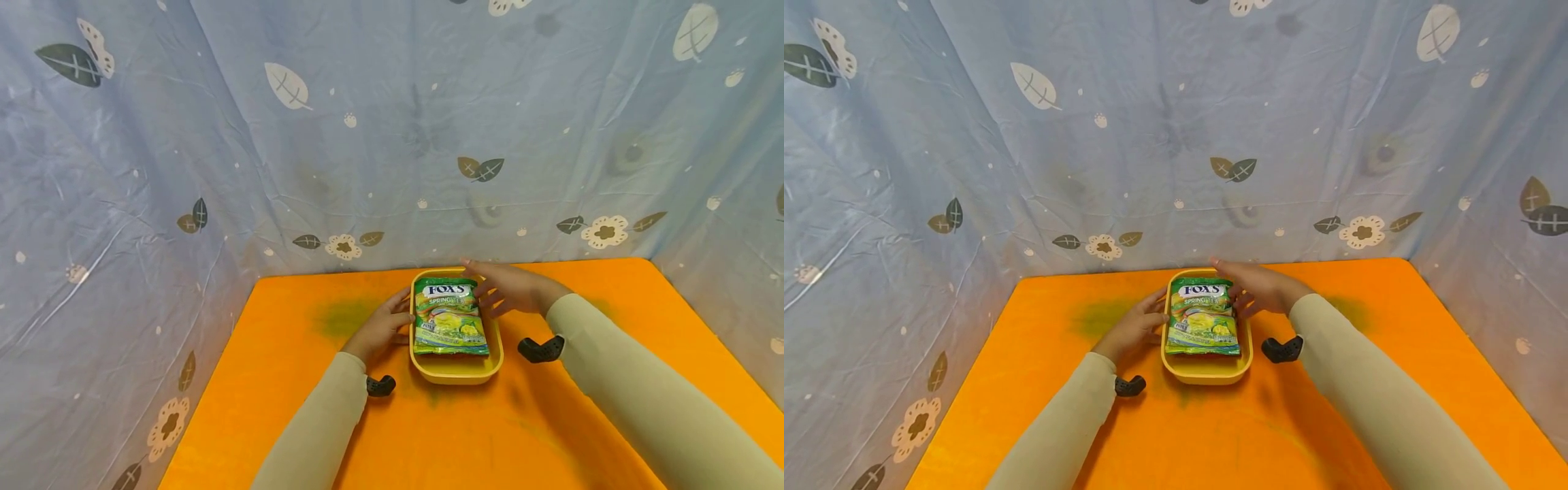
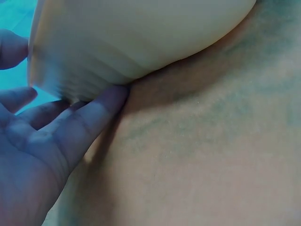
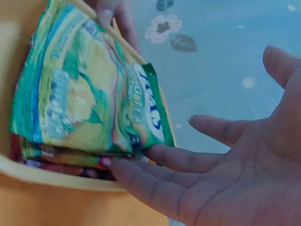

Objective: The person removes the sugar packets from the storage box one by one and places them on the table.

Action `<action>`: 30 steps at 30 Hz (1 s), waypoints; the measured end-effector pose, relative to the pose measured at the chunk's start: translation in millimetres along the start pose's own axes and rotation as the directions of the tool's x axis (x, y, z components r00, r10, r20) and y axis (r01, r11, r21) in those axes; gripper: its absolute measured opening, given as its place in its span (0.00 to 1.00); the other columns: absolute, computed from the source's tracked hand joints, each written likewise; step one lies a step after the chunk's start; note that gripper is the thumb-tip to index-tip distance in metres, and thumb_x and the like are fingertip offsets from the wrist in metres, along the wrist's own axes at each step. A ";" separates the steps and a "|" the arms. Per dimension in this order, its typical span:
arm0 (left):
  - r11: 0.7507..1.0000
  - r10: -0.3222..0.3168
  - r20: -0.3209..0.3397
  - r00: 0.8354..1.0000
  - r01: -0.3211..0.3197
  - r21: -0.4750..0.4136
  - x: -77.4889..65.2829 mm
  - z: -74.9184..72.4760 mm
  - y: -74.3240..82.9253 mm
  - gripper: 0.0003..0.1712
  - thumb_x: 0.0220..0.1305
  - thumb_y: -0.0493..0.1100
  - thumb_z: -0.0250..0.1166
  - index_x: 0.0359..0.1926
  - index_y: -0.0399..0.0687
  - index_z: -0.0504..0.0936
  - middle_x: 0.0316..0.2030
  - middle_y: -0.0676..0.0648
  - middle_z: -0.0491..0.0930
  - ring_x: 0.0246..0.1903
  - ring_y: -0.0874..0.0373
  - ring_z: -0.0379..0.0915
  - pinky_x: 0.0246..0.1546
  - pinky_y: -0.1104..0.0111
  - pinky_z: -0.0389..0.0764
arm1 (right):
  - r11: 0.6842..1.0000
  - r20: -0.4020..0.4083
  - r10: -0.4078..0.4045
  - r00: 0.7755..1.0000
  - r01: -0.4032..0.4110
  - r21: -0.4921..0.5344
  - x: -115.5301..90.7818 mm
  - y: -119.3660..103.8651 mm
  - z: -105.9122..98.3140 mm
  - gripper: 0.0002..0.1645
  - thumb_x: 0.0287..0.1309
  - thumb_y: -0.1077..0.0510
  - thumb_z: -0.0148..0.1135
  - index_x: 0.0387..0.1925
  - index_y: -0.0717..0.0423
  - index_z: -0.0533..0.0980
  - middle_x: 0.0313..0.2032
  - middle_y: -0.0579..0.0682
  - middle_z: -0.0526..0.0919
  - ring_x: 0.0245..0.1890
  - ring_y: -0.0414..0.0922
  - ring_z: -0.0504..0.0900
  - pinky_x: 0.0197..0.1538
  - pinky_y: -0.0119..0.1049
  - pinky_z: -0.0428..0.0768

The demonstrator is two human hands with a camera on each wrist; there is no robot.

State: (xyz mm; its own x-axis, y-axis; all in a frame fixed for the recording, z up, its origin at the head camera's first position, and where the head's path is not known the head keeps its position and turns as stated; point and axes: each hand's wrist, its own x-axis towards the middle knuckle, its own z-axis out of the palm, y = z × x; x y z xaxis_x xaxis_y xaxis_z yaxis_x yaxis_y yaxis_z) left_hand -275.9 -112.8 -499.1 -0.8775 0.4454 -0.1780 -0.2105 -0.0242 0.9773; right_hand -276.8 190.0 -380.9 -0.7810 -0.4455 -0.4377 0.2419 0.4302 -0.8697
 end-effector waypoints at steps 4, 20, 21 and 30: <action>1.000 -0.005 -0.010 1.000 0.005 -0.004 -2.0 -0.6 -1.6 0.45 0.78 0.37 0.62 0.89 0.55 0.54 0.82 0.44 0.61 0.66 0.45 0.77 0.53 0.48 0.87 | 0.997 0.009 -0.017 1.000 0.017 0.069 4.2 5.4 5.2 0.60 0.77 0.22 0.47 0.87 0.59 0.50 0.77 0.76 0.58 0.71 0.75 0.69 0.68 0.66 0.75; 1.000 -0.005 -0.013 1.000 0.005 -0.029 -2.8 -2.3 -2.5 0.43 0.79 0.38 0.62 0.88 0.59 0.56 0.81 0.48 0.63 0.70 0.46 0.74 0.54 0.48 0.87 | 0.937 -0.080 -0.096 0.992 0.117 0.328 9.6 21.7 15.9 0.53 0.81 0.29 0.50 0.87 0.57 0.48 0.73 0.74 0.60 0.62 0.65 0.74 0.62 0.58 0.79; 1.000 -0.005 -0.012 1.000 0.005 -0.030 -2.6 -2.3 -2.5 0.43 0.79 0.38 0.62 0.88 0.59 0.56 0.81 0.48 0.63 0.69 0.46 0.74 0.54 0.48 0.87 | 0.937 -0.069 -0.102 0.992 0.119 0.328 10.6 21.5 16.8 0.52 0.81 0.30 0.51 0.86 0.57 0.49 0.73 0.74 0.61 0.63 0.67 0.75 0.64 0.59 0.79; 1.000 -0.002 -0.009 1.000 0.002 -0.029 -2.8 -0.4 -1.2 0.43 0.79 0.39 0.62 0.88 0.58 0.57 0.82 0.46 0.62 0.69 0.45 0.74 0.54 0.48 0.87 | 0.928 0.001 -0.126 0.992 0.118 0.354 18.9 32.2 21.5 0.42 0.85 0.48 0.56 0.86 0.57 0.51 0.70 0.68 0.69 0.55 0.59 0.85 0.57 0.56 0.86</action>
State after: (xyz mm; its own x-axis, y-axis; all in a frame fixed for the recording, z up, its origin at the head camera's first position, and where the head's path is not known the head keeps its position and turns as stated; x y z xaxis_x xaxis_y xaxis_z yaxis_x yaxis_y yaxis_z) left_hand -273.3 -114.4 -499.8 -0.8809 0.4373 -0.1809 -0.2244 -0.0495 0.9732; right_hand -271.4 178.6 -422.1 -0.8050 -0.4967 -0.3245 0.3365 0.0683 -0.9392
